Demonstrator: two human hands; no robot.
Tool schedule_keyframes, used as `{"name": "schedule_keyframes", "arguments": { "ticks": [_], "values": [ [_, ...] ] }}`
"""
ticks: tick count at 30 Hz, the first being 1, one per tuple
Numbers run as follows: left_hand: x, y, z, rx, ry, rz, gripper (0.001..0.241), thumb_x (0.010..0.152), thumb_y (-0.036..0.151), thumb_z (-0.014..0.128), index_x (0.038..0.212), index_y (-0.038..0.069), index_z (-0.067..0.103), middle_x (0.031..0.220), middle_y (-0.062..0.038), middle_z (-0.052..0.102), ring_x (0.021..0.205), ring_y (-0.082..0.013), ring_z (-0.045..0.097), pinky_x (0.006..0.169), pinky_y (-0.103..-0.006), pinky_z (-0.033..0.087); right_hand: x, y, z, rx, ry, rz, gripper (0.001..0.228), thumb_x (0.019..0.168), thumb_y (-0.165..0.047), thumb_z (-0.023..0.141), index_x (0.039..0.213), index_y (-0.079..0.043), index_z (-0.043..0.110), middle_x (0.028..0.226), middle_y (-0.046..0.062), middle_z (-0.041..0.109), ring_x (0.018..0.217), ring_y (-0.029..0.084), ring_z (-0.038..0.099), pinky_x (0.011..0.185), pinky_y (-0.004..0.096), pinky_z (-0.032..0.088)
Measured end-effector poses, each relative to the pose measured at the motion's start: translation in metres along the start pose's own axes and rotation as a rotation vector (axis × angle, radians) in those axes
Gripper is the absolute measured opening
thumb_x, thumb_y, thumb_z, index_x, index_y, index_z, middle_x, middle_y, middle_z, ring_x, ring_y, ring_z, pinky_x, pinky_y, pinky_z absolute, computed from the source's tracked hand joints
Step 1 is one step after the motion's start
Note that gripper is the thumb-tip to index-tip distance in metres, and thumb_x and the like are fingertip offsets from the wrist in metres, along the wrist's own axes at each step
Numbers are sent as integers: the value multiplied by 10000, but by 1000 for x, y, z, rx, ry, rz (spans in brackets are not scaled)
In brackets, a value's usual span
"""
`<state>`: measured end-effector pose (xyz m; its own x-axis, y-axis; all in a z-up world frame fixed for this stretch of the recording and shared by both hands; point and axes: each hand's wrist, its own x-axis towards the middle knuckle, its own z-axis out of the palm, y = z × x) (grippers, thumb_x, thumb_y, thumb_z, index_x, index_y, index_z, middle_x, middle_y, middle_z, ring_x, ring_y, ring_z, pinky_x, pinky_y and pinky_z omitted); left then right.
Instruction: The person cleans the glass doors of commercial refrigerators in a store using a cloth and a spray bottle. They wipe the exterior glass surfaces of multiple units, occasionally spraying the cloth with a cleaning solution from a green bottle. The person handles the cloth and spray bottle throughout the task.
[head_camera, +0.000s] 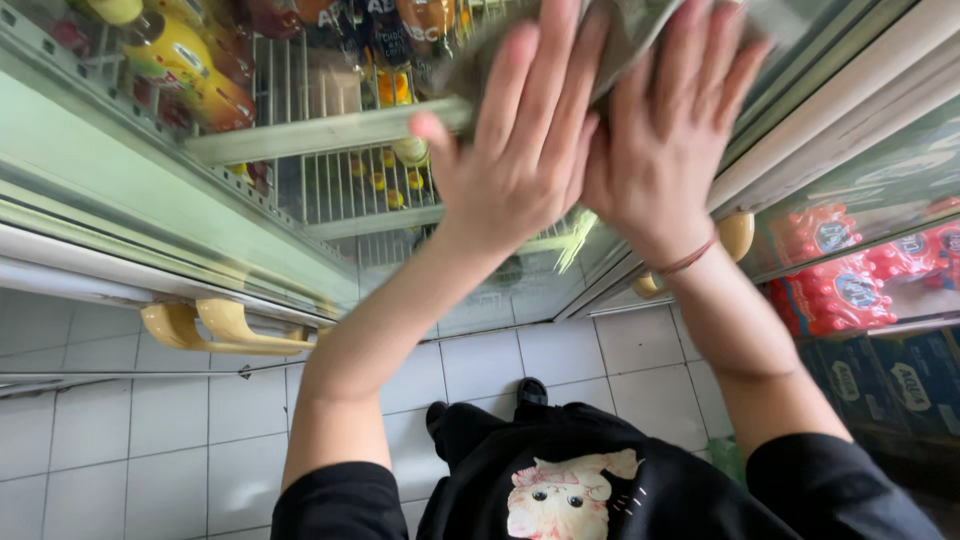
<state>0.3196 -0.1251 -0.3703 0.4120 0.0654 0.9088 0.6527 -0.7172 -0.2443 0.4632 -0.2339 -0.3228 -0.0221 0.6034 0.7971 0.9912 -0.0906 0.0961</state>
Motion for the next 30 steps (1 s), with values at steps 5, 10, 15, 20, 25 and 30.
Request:
{"name": "schedule_keyframes", "arguments": {
  "ticks": [5, 10, 15, 20, 25, 30],
  "values": [
    [66, -6, 3, -31, 14, -43, 574, 1137, 486, 297, 1588, 205, 513, 1740, -41, 190, 1638, -252, -27, 1227, -584, -239, 34, 15, -22, 22, -261, 376, 592, 1070, -357, 466, 1540, 2, 439, 1595, 293, 294, 1530, 518, 198, 1290, 691, 93],
    [-66, 34, 23, 68, -55, -74, 576, 1132, 522, 290, 1606, 262, 488, 1750, -13, 155, 1642, -235, -31, 1229, -593, -226, -83, -4, 78, -163, 12, 18, 636, 1099, -389, 438, 1593, 10, 429, 1640, 333, 168, 1544, 516, 52, 1233, 732, 40],
    [-240, 63, 14, -111, -351, -106, 481, 1091, 350, 586, 1535, 166, 569, 1736, -75, 206, 1634, -272, 70, 1290, -550, 181, -231, -51, 139, 127, -261, 24, 434, 909, -299, 674, 1274, -65, 664, 1334, 174, 553, 1241, 378, 518, 1058, 625, 406],
    [-232, 81, 11, -81, -440, -176, 558, 1038, 393, 532, 1463, 36, 579, 1594, -276, 379, 1570, -390, 128, 1214, -610, 66, -222, -40, 138, 120, -140, -33, 408, 861, -266, 703, 1240, -115, 686, 1338, 114, 563, 1222, 322, 549, 1024, 563, 439],
    [-75, 41, 18, 104, -33, 8, 415, 1122, 291, 490, 1420, 49, 646, 1561, -336, 406, 1594, -460, 74, 1281, -618, -39, -101, 20, 84, -26, -11, -139, 493, 845, -393, 645, 1249, -119, 718, 1328, 148, 574, 1198, 354, 525, 987, 608, 370],
    [61, 34, 7, 154, 115, 72, 428, 1135, 144, 381, 1477, 1, 596, 1638, -265, 387, 1606, -390, 163, 1291, -602, -83, -3, 49, 10, -75, 213, -120, 394, 1049, -120, 623, 1404, 41, 681, 1595, 190, 466, 1502, 399, 413, 1253, 591, 300]
  ]
}}
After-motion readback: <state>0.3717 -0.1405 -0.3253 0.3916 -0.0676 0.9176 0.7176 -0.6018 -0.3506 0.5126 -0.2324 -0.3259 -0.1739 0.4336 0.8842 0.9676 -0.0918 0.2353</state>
